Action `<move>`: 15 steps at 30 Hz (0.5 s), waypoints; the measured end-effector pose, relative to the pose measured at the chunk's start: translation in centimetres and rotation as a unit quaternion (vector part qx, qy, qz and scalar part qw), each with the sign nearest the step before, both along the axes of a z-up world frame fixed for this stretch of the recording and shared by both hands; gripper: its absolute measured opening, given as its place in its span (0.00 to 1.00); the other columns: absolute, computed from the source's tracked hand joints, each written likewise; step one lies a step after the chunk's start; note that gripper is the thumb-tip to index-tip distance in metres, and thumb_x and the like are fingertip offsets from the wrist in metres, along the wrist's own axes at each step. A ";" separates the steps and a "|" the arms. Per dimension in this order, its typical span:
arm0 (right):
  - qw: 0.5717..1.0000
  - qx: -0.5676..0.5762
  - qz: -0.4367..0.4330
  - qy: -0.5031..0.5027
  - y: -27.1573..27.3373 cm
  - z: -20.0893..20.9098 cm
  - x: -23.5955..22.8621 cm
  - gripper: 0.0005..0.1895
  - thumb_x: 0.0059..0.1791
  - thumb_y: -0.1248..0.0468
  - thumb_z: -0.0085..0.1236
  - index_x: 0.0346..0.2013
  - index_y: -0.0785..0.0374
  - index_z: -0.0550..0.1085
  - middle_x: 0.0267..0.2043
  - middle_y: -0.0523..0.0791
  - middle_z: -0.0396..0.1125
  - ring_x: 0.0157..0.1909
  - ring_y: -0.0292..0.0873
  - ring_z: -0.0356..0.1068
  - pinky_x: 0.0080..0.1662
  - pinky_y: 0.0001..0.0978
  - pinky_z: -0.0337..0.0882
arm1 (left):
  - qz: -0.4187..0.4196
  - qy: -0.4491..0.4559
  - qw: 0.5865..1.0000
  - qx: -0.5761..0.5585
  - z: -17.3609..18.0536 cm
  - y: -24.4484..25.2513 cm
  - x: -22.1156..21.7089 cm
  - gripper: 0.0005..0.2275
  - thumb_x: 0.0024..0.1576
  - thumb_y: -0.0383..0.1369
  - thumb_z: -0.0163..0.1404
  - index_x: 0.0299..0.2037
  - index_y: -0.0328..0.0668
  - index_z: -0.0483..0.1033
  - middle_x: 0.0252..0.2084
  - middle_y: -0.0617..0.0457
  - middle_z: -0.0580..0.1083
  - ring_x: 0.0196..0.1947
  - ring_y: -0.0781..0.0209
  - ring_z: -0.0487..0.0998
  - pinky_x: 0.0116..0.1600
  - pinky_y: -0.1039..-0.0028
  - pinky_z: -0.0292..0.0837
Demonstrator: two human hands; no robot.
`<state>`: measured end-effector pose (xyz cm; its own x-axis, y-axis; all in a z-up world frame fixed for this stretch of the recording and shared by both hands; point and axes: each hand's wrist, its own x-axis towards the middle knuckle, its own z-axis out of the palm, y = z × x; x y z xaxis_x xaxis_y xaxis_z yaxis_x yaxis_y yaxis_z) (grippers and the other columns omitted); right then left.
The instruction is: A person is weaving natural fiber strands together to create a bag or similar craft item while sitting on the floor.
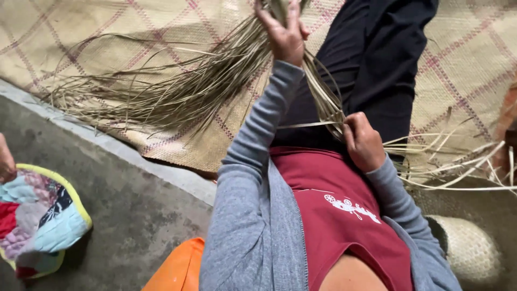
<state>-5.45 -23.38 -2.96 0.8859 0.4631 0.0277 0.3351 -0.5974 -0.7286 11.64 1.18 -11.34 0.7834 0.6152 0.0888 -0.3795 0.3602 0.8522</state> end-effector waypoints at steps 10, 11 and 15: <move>0.992 -0.082 0.044 -0.089 -1.8 2.6 4.1 0.03 0.52 0.74 0.56 0.38 0.67 0.72 0.39 0.51 0.66 0.40 0.54 0.66 0.47 0.42 0.66 | -0.111 0.331 0.624 0.699 -1.6 -2.4 -4.9 0.41 0.65 0.62 0.55 0.80 0.61 0.43 0.79 0.38 0.46 0.78 0.28 0.51 0.73 0.24 0.45; 0.992 -0.089 0.034 -0.085 -1.7 3.6 4.3 0.03 0.52 0.74 0.56 0.38 0.67 0.72 0.39 0.51 0.66 0.40 0.54 0.66 0.47 0.42 0.66 | -0.122 0.325 0.626 0.698 1.1 -2.5 -6.4 0.41 0.65 0.62 0.55 0.80 0.61 0.43 0.79 0.38 0.46 0.78 0.28 0.51 0.73 0.24 0.45; 0.987 -0.071 0.078 -0.119 -1.5 4.3 7.1 0.03 0.56 0.68 0.59 0.41 0.60 0.73 0.37 0.45 0.68 0.39 0.51 0.71 0.42 0.41 0.67 | -0.108 0.181 0.689 0.693 4.1 -1.4 -10.5 0.11 0.66 0.46 0.44 0.51 0.66 0.79 0.48 0.63 0.76 0.56 0.55 0.72 0.65 0.49 0.53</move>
